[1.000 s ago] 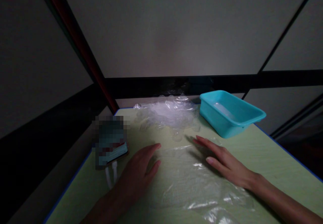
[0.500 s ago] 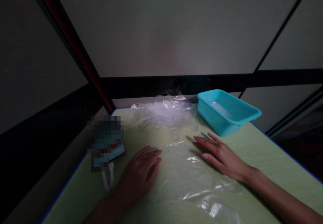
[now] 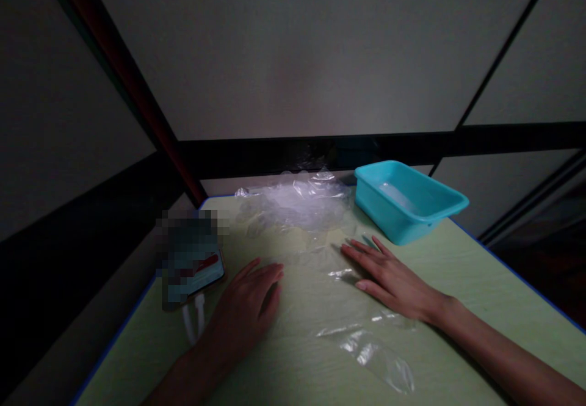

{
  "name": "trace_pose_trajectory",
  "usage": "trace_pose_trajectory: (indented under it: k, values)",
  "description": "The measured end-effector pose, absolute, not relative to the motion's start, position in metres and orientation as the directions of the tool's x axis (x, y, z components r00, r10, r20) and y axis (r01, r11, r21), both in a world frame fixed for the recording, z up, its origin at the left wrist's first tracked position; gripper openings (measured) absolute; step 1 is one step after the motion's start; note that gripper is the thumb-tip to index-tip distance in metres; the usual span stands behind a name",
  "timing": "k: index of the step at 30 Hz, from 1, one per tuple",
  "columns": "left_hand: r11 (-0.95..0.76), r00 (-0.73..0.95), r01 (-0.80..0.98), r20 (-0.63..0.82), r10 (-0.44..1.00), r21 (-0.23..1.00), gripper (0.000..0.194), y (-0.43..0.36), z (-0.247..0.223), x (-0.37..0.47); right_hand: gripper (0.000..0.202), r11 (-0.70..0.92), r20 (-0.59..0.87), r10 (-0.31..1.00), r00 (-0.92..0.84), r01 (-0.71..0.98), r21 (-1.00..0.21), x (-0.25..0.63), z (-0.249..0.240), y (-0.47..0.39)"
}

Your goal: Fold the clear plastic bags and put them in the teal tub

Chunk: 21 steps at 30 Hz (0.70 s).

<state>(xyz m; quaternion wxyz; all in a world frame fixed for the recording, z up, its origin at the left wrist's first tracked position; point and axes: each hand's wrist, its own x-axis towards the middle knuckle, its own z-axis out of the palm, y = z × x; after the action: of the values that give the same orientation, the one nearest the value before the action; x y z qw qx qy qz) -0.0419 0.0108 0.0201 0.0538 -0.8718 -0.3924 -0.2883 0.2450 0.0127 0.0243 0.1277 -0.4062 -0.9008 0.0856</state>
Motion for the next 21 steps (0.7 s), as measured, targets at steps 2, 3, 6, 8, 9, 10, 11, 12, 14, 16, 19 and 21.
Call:
trace_pose_trajectory:
  k: [2, 3, 6, 8, 9, 10, 11, 12, 14, 16, 19, 21]
  values:
    - [-0.682, 0.528, 0.722, 0.545, 0.652, 0.117, 0.023, 0.011, 0.019, -0.042, 0.056, 0.657, 0.170, 0.753, -0.636, 0.707, -0.262, 0.245, 0.024, 0.013]
    - [-0.684, 0.529, 0.721, 0.547, 0.649, 0.113, 0.023, 0.011, 0.019, -0.042, 0.056, 0.657, 0.178, 0.753, -0.634, 0.707, -0.262, 0.245, 0.024, 0.013]
    - [-0.691, 0.528, 0.714, 0.563, 0.636, 0.111, 0.022, 0.010, 0.019, -0.041, 0.053, 0.655, 0.217, 0.755, -0.618, 0.709, -0.259, 0.247, 0.022, 0.014]
    - [-0.694, 0.524, 0.710, 0.568, 0.634, 0.119, 0.020, 0.011, 0.020, -0.041, 0.049, 0.648, 0.235, 0.761, -0.604, 0.713, -0.266, 0.248, 0.021, 0.015]
    - [-0.695, 0.523, 0.708, 0.568, 0.636, 0.127, 0.020, 0.011, 0.020, -0.041, 0.048, 0.645, 0.240, 0.764, -0.598, 0.715, -0.270, 0.249, 0.021, 0.016]
    - [-0.696, 0.520, 0.705, 0.566, 0.639, 0.138, 0.020, 0.011, 0.020, -0.042, 0.047, 0.643, 0.246, 0.766, -0.594, 0.716, -0.274, 0.249, 0.023, 0.015]
    - [-0.694, 0.514, 0.702, 0.563, 0.647, 0.157, 0.020, 0.011, 0.020, -0.042, 0.046, 0.644, 0.252, 0.765, -0.593, 0.711, -0.282, 0.249, 0.025, 0.014]
    - [-0.689, 0.503, 0.700, 0.557, 0.661, 0.187, 0.020, 0.011, 0.020, -0.041, 0.044, 0.653, 0.250, 0.758, -0.603, 0.698, -0.296, 0.248, 0.029, 0.012]
    - [-0.653, 0.449, 0.697, 0.528, 0.721, 0.298, 0.020, 0.010, 0.020, -0.040, 0.037, 0.684, 0.212, 0.724, -0.657, 0.643, -0.343, 0.248, 0.042, 0.005]
    - [-0.567, 0.378, 0.676, 0.440, 0.815, 0.470, 0.020, 0.007, 0.021, -0.038, 0.024, 0.716, 0.075, 0.642, -0.763, 0.561, -0.416, 0.248, 0.057, -0.007]
    - [-0.421, 0.367, 0.543, 0.246, 0.897, 0.726, 0.020, 0.001, 0.024, -0.031, 0.019, 0.723, -0.059, 0.548, -0.835, 0.508, -0.468, 0.249, 0.072, -0.026]
    - [-0.332, 0.430, 0.398, 0.145, 0.891, 0.855, 0.020, -0.003, 0.024, -0.027, 0.018, 0.710, -0.098, 0.540, -0.836, 0.516, -0.479, 0.250, 0.075, -0.035]
